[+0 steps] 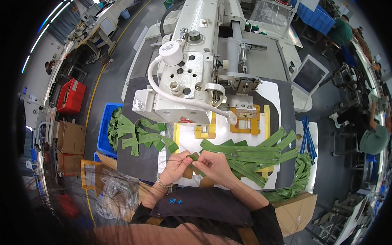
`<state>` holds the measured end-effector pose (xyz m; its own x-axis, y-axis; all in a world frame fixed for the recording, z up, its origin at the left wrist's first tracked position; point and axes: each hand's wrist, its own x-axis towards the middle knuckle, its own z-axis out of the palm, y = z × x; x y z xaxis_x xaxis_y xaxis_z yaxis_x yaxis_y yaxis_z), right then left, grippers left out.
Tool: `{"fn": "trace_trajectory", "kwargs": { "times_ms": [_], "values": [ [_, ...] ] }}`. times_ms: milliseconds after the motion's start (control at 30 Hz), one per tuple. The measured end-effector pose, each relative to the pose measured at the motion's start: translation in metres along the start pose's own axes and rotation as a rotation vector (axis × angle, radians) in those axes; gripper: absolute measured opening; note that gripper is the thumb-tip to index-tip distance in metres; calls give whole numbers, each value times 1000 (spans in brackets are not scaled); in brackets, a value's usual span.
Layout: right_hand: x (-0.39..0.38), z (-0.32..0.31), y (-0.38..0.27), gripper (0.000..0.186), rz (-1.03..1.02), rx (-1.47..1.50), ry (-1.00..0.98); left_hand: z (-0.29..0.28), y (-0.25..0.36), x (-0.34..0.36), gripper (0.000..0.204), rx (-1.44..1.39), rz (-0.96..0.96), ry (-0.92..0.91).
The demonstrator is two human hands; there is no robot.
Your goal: The recorder is using an industrial sewing machine to join and assemble strips of green and brown fabric.
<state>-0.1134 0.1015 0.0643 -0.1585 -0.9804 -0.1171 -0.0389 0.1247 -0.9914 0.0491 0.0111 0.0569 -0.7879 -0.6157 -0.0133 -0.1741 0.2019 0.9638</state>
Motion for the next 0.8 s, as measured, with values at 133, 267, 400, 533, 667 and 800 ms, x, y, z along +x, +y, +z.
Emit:
{"fn": "trace_trajectory", "kwargs": {
  "times_ms": [133, 267, 400, 533, 667, 800],
  "values": [
    [0, 1, 2, 21, -17, 19, 4, -1, -3, 0, 25, 31, 25, 3],
    [-2, 1, 2, 22, -8, 57, 4, -4, 7, 0, 25, 34, 5, -24],
    [1, 0, 11, 21, 48, 128, -6, -10, 2, 7, 25, 60, 12, -60],
    [8, -9, 6, 19, 142, 151, -136, -19, -11, 12, 27, 173, 52, -202],
    [28, -28, 14, 17, 247, 200, -335, -23, -6, 24, 30, 187, 49, -288],
    [55, -36, 29, 18, 159, 130, -271, -18, -17, 35, 27, 133, -207, -221]
  ]
}}
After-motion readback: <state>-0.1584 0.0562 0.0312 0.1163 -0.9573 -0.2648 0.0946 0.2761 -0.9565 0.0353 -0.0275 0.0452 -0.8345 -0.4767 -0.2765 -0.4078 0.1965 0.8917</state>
